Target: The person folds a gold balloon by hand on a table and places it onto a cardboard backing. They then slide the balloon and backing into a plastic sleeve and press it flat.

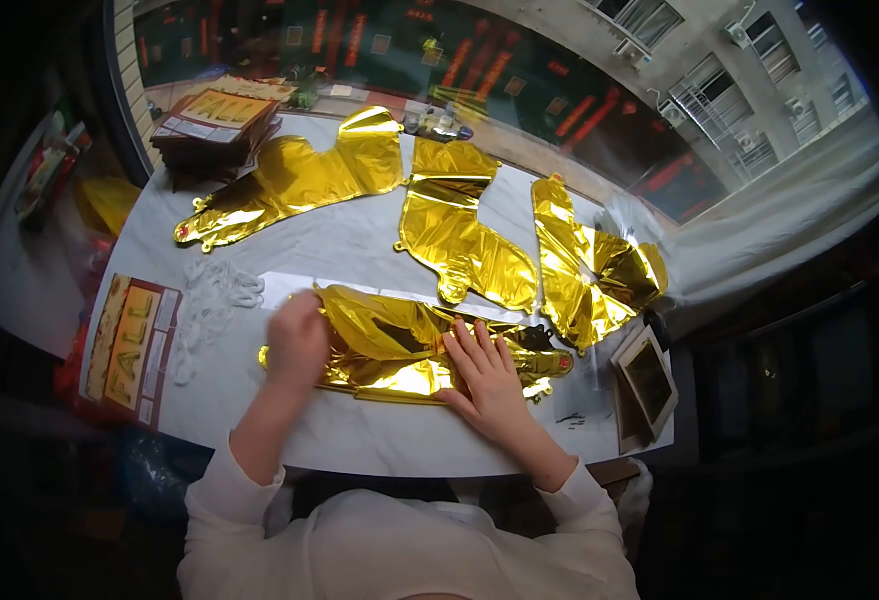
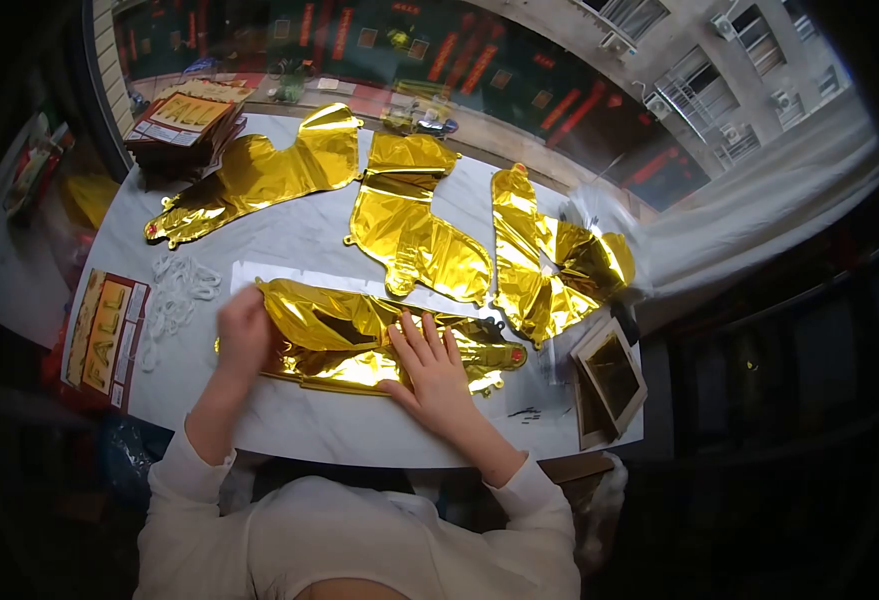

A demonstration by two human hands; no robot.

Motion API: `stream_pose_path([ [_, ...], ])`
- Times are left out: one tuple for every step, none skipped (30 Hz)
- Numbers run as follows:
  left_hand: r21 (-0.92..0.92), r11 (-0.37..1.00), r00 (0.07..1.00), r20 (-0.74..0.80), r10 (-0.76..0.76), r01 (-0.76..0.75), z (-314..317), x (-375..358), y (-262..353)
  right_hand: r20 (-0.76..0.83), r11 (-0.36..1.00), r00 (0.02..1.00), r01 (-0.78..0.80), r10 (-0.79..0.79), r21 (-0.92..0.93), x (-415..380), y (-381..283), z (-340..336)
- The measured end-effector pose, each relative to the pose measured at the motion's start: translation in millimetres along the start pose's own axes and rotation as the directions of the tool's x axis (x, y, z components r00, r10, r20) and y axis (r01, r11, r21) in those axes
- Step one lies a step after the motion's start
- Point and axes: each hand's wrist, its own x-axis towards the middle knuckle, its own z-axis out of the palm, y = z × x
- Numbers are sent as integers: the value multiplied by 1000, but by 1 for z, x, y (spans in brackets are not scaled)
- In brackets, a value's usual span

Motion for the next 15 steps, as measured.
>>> stream_pose_path([
  [-379, 916, 975, -215, 53, -134, 1, 0, -16, -7, 1000, 1000, -2, 2, 1, 0, 1, 2],
  [-399, 888, 920, -387, 63, -229, -7, 6, -22, -13, 1000, 1000, -6, 6, 3, -1, 1, 4],
  [-400, 856, 834, -548, 62, -326, -18, 11, -19, -13, 1000, 1000, -6, 6, 9, -2, 1, 5],
  [-397, 858, 834, -548, 63, -325, -24, 11, -11, -20, 1000, 1000, -3, 4, 16, -2, 2, 5],
  [-243, 901, 867, -443, 227, -360, -33, 11, 16, -27, 1000, 1000, -1, 2, 21, -1, 2, 5],
  [-89, 908, 879, -303, 367, -410, -37, 11, 38, -27, 1000, 1000, -2, 2, 22, -1, 2, 4],
  [-217, 913, 939, -76, 336, -345, -34, 4, 50, -28, 1000, 1000, -4, 5, 28, -2, 2, 4],
  [-129, 915, 918, 61, 392, -382, -23, 0, 54, -28, 999, 1000, -6, 7, 35, -2, 2, 4],
  [-54, 905, 894, 139, 426, -423, -13, -4, 62, -28, 999, 1000, -7, 8, 36, -2, 2, 4],
  [93, 873, 866, 210, 454, -480, -1, -9, 59, -31, 999, 999, -7, 9, 49, -2, 2, 4],
  [232, 812, 836, 284, 469, -535, 11, -14, 55, -35, 998, 999, -8, 10, 63, -2, 2, 4],
  [232, 810, 834, 286, 472, -538, 17, -21, 50, -38, 998, 999, -11, 13, 63, -3, 3, 4],
  [262, 805, 826, 368, 427, -532, 22, -26, 46, -44, 996, 999, -16, 20, 91, -2, 3, 5],
  [292, 798, 813, 446, 374, -528, 23, -30, 45, -48, 992, 998, -21, 27, 121, -2, 4, 5],
  [291, 797, 811, 449, 376, -530, 24, -33, 45, -49, 992, 998, -24, 30, 121, -3, 6, 6],
])
